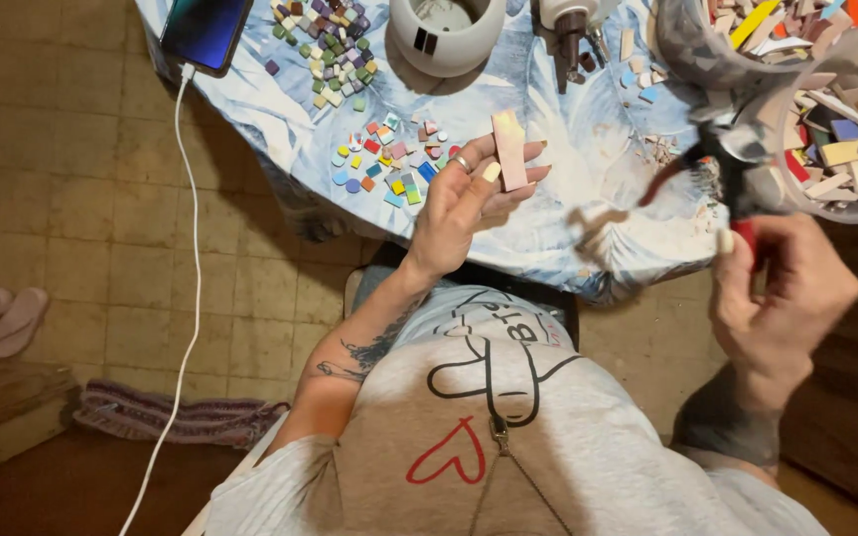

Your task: Cutting small mosaic tiles into smaller pieces using specialized nippers at a craft table

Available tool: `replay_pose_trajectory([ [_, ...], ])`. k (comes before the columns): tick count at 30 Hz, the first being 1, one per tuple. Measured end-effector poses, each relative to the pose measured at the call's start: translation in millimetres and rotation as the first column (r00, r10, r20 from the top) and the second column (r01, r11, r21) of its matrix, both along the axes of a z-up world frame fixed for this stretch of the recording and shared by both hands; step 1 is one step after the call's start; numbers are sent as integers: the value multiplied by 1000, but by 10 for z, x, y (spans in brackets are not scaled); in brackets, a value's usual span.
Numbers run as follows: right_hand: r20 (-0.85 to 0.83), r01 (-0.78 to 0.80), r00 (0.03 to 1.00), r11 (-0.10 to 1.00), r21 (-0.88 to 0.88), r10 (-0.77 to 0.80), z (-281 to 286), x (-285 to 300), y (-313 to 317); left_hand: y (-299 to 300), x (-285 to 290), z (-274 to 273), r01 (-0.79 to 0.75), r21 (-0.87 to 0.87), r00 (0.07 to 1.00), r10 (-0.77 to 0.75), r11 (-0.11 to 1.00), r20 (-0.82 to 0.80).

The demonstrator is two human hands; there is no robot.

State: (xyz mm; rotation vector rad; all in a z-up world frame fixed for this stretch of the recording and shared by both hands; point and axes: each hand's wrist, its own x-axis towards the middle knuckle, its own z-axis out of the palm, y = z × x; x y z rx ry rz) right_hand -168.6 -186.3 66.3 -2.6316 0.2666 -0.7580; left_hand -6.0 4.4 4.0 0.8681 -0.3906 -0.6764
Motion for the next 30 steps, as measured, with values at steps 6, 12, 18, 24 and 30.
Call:
replay_pose_trajectory([
  [6, -27, -152, 988, 984, 88, 155, -278, 305, 20, 32, 18, -20, -118, 223, 970, 64, 968, 234],
  [12, -252, -191, 911, 876, 443, 327, -357, 670, 39, 103, 203, 123, -317, 416, 814, 19, 852, 581],
  [18, -331, -269, 849, 875, 402, 413, -655, 832, -282, 56, 283, 162, -382, 480, 835, 72, 790, 545],
  [24, -608, -388, 706, 917, 98, 364, -389, 986, -505, -7, 367, 90, -384, 500, 801, 10, 776, 599],
  [30, -663, -455, 647, 889, 60, 376, -346, 1072, -574, -58, 348, 14, -319, 505, 828, -23, 802, 560],
])
